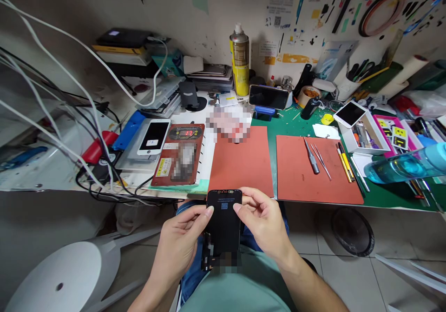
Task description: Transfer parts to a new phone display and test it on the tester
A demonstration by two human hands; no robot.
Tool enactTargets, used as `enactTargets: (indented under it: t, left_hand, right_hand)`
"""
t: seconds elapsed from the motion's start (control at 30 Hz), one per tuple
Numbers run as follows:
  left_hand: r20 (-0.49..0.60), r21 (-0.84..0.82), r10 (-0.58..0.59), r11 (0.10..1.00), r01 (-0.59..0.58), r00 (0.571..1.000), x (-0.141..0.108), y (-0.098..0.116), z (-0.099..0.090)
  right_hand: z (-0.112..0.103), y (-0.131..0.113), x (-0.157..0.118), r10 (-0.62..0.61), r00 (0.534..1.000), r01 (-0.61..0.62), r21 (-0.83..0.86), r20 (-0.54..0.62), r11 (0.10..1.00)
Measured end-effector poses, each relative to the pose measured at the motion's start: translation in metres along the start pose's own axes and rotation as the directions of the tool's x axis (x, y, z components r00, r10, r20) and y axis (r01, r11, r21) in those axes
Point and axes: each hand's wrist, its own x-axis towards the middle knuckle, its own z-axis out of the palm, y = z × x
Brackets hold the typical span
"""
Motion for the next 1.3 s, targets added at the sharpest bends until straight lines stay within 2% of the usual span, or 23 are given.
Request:
enactTargets:
  t: [0.43,0.6,0.87,0.97,1.1,1.2,1.27,1.3]
  left_hand:
    - [-0.017,0.029,0.015,0.999,-0.015,1.000,0.000,0.009,0.004]
    - [-0.003,0.056,0.028,0.998,-0.028,1.000,0.000,0.013,0.006]
    - [-0.004,0.051,0.019,0.998,-0.019,1.000,0.000,0.010,0.004]
    - [-0.016,0.040,0.014,0.999,-0.013,1.000,0.001,0.007,0.002]
    - [-0.018,0.009,0.006,1.000,-0.006,1.000,0.002,0.002,0.001]
    - [0.000,-0.028,-0.006,1.000,0.006,1.000,0.003,0.000,0.002]
    - [0.004,-0.051,-0.014,0.999,0.014,1.000,0.003,-0.002,0.004]
    - [0.011,-0.061,-0.019,0.998,0.019,1.000,0.003,-0.002,0.005]
  right_hand:
    - [0.001,-0.002,0.001,-0.013,0.999,0.013,0.012,-0.030,1.000]
    - [0.002,0.000,0.004,0.003,0.995,-0.004,-0.006,-0.098,1.000]
    - [-0.005,-0.002,0.001,0.010,1.000,-0.010,-0.024,0.002,1.000]
    - [-0.008,-0.002,0.000,-0.010,1.000,0.010,-0.007,0.002,1.000]
    - [-0.006,-0.001,0.003,-0.085,0.990,0.086,0.010,-0.114,0.996]
    - [-0.008,-0.005,-0.001,-0.147,0.961,0.137,-0.059,-0.234,0.989]
    - [-0.022,-0.011,-0.010,-0.194,0.920,0.158,-0.129,-0.342,0.979]
    - [-0.035,-0.014,-0.018,-0.234,0.880,0.175,-0.176,-0.412,0.969]
